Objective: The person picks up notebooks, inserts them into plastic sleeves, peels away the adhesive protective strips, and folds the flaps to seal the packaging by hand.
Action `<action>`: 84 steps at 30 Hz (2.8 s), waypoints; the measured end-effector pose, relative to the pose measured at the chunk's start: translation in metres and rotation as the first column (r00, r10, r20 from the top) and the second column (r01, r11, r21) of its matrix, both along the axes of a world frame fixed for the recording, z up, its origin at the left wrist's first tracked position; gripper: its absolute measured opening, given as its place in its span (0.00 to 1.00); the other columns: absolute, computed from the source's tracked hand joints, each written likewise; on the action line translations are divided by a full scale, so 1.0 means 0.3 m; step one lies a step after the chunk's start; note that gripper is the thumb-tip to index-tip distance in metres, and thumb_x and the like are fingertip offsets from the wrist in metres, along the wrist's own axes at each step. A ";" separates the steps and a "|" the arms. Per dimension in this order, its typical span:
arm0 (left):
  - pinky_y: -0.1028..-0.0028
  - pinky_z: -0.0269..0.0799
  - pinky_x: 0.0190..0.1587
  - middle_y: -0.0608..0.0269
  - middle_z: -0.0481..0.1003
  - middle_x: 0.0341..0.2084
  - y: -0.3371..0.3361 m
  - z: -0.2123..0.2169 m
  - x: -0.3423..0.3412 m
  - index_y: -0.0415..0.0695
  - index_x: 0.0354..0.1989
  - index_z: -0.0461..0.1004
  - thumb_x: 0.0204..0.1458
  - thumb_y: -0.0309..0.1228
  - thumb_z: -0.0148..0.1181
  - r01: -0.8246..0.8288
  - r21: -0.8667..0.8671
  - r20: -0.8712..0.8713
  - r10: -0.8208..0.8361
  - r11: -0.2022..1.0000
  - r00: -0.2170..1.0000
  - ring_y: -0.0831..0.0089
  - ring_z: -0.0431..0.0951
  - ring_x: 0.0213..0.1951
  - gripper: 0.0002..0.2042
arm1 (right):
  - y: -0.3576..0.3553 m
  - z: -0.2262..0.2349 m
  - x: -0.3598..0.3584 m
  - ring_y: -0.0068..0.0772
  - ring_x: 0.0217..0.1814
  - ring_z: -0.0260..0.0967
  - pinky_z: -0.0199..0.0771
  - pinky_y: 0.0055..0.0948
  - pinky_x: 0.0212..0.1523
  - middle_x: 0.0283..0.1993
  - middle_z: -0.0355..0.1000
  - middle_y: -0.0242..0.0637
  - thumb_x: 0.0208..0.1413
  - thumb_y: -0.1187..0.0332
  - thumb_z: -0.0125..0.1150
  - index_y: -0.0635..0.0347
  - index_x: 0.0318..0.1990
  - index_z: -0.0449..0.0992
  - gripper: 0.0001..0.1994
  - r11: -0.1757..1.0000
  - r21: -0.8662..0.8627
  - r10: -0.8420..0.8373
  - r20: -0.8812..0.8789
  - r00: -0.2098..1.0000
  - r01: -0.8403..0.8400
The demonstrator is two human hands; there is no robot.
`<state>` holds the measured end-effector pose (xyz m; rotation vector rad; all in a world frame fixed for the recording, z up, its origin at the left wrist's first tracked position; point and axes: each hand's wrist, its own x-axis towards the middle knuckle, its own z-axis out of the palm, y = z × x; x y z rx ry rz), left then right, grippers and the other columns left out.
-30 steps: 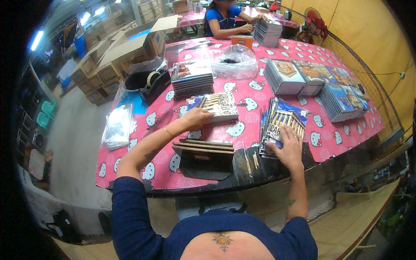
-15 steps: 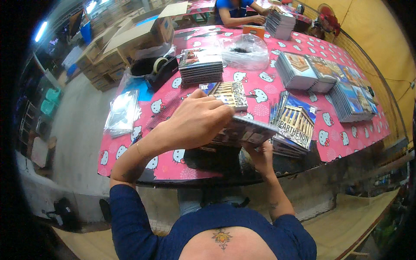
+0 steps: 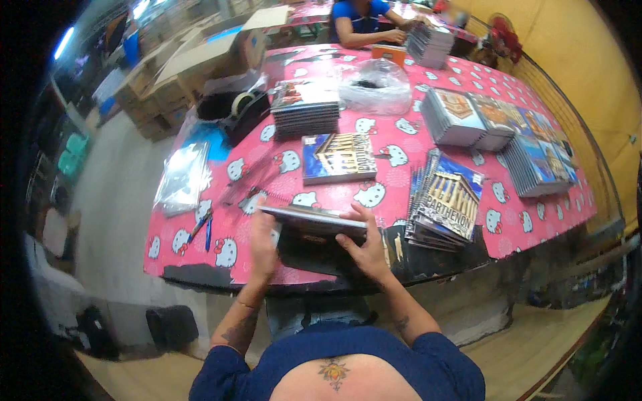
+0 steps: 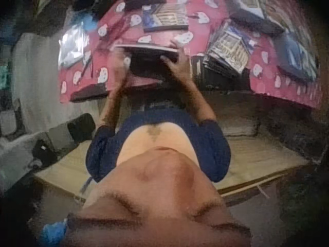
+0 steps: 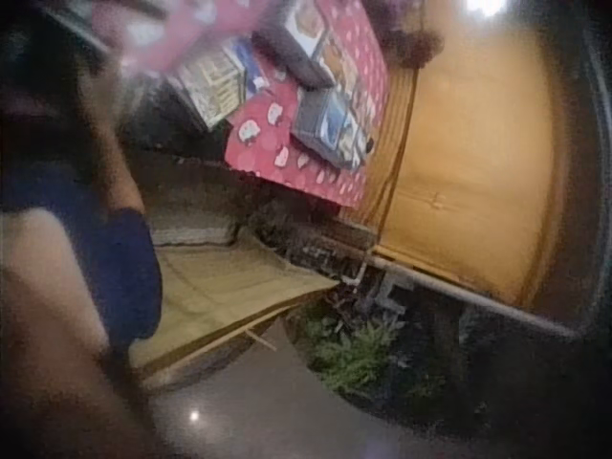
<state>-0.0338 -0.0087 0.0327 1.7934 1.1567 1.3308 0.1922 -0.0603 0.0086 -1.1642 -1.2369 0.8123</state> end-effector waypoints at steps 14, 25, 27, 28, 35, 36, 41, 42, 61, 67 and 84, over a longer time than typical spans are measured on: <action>0.59 0.71 0.43 0.58 0.72 0.29 0.561 -0.084 -0.083 0.44 0.39 0.71 0.52 0.29 0.57 0.000 0.682 -0.452 0.421 0.731 0.787 0.56 0.76 0.34 0.07 | -0.003 -0.090 0.201 0.27 0.55 0.67 0.67 0.29 0.57 0.50 0.70 0.33 0.49 0.75 0.72 0.60 0.53 0.69 0.23 0.984 -0.059 0.155 -0.201 0.967 -0.170; 0.70 0.74 0.34 0.55 0.79 0.32 0.026 0.166 -0.066 0.39 0.42 0.79 0.58 0.27 0.59 -0.104 0.157 -0.109 0.122 0.982 0.987 0.70 0.79 0.32 0.08 | 0.038 0.337 -0.143 0.40 0.49 0.74 0.68 0.40 0.50 0.46 0.76 0.38 0.53 0.62 0.63 0.55 0.44 0.78 0.13 0.873 0.398 -0.168 0.789 0.591 -0.282; 0.73 0.75 0.34 0.55 0.79 0.32 -0.052 0.133 -0.078 0.38 0.41 0.79 0.56 0.25 0.61 -0.109 0.107 -0.083 0.119 0.988 0.989 0.74 0.79 0.32 0.07 | 0.086 0.290 -0.178 0.38 0.42 0.75 0.70 0.38 0.44 0.39 0.77 0.37 0.54 0.63 0.62 0.54 0.40 0.79 0.09 0.919 0.272 -0.076 0.833 0.549 -0.286; 0.73 0.75 0.34 0.55 0.79 0.32 -0.078 0.130 -0.073 0.38 0.41 0.80 0.55 0.25 0.62 -0.103 0.098 -0.086 0.112 0.990 0.990 0.74 0.80 0.32 0.07 | 0.099 0.264 -0.187 0.38 0.39 0.76 0.71 0.38 0.42 0.36 0.77 0.36 0.54 0.64 0.62 0.54 0.38 0.79 0.08 0.936 0.206 -0.027 0.850 0.526 -0.286; 0.76 0.74 0.30 0.59 0.79 0.29 -0.110 0.065 -0.051 0.36 0.41 0.79 0.52 0.23 0.65 -0.105 0.116 -0.048 0.111 0.988 0.993 0.77 0.78 0.28 0.09 | 0.133 0.228 -0.190 0.41 0.33 0.76 0.73 0.39 0.33 0.31 0.77 0.37 0.54 0.66 0.63 0.55 0.37 0.79 0.06 0.918 0.278 -0.039 0.774 0.632 -0.284; 0.77 0.74 0.29 0.59 0.78 0.29 -0.104 0.068 -0.046 0.36 0.40 0.79 0.52 0.23 0.65 -0.111 0.158 -0.077 0.124 0.981 0.989 0.76 0.79 0.28 0.08 | 0.135 0.229 -0.188 0.42 0.33 0.76 0.73 0.39 0.34 0.31 0.77 0.37 0.54 0.65 0.63 0.55 0.37 0.79 0.06 0.922 0.264 -0.028 0.777 0.629 -0.284; 0.77 0.75 0.29 0.58 0.77 0.30 -0.097 0.061 -0.033 0.36 0.38 0.78 0.51 0.20 0.65 -0.136 0.264 -0.124 0.173 0.955 0.977 0.75 0.79 0.28 0.07 | 0.141 0.230 -0.185 0.43 0.34 0.76 0.73 0.40 0.34 0.33 0.78 0.39 0.55 0.64 0.62 0.56 0.38 0.79 0.07 0.933 0.220 0.007 0.779 0.627 -0.284; 0.77 0.75 0.29 0.57 0.77 0.31 -0.100 0.058 -0.029 0.37 0.38 0.78 0.50 0.20 0.65 -0.146 0.273 -0.119 0.183 0.951 0.976 0.74 0.79 0.28 0.07 | 0.141 0.230 -0.186 0.44 0.34 0.76 0.73 0.40 0.34 0.33 0.78 0.39 0.55 0.64 0.62 0.56 0.38 0.79 0.07 0.936 0.211 0.012 0.779 0.627 -0.280; 0.68 0.73 0.35 0.55 0.75 0.36 -0.049 0.108 -0.066 0.41 0.48 0.74 0.52 0.27 0.65 -0.024 -0.092 -0.174 0.008 0.996 0.985 0.64 0.78 0.33 0.15 | 0.145 0.237 -0.165 0.45 0.31 0.75 0.74 0.42 0.32 0.29 0.76 0.40 0.55 0.66 0.61 0.56 0.37 0.77 0.06 0.895 0.247 0.061 0.757 0.650 -0.372; 0.67 0.72 0.34 0.55 0.74 0.32 0.011 0.168 -0.118 0.41 0.44 0.73 0.55 0.31 0.63 0.263 0.048 -0.421 -0.220 0.963 0.880 0.64 0.77 0.30 0.11 | 0.140 0.250 -0.156 0.48 0.36 0.75 0.75 0.44 0.35 0.36 0.76 0.44 0.55 0.67 0.62 0.58 0.37 0.76 0.06 0.903 0.149 0.181 0.720 0.670 -0.404; 0.44 0.23 0.70 0.50 0.45 0.71 -0.154 -0.162 0.035 0.37 0.70 0.49 0.51 0.63 0.50 0.091 0.493 -0.773 0.388 0.865 0.502 0.54 0.38 0.74 0.48 | 0.112 0.264 -0.103 0.45 0.33 0.76 0.74 0.42 0.32 0.33 0.77 0.39 0.58 0.66 0.56 0.51 0.44 0.78 0.09 0.942 0.131 0.059 0.842 0.536 -0.310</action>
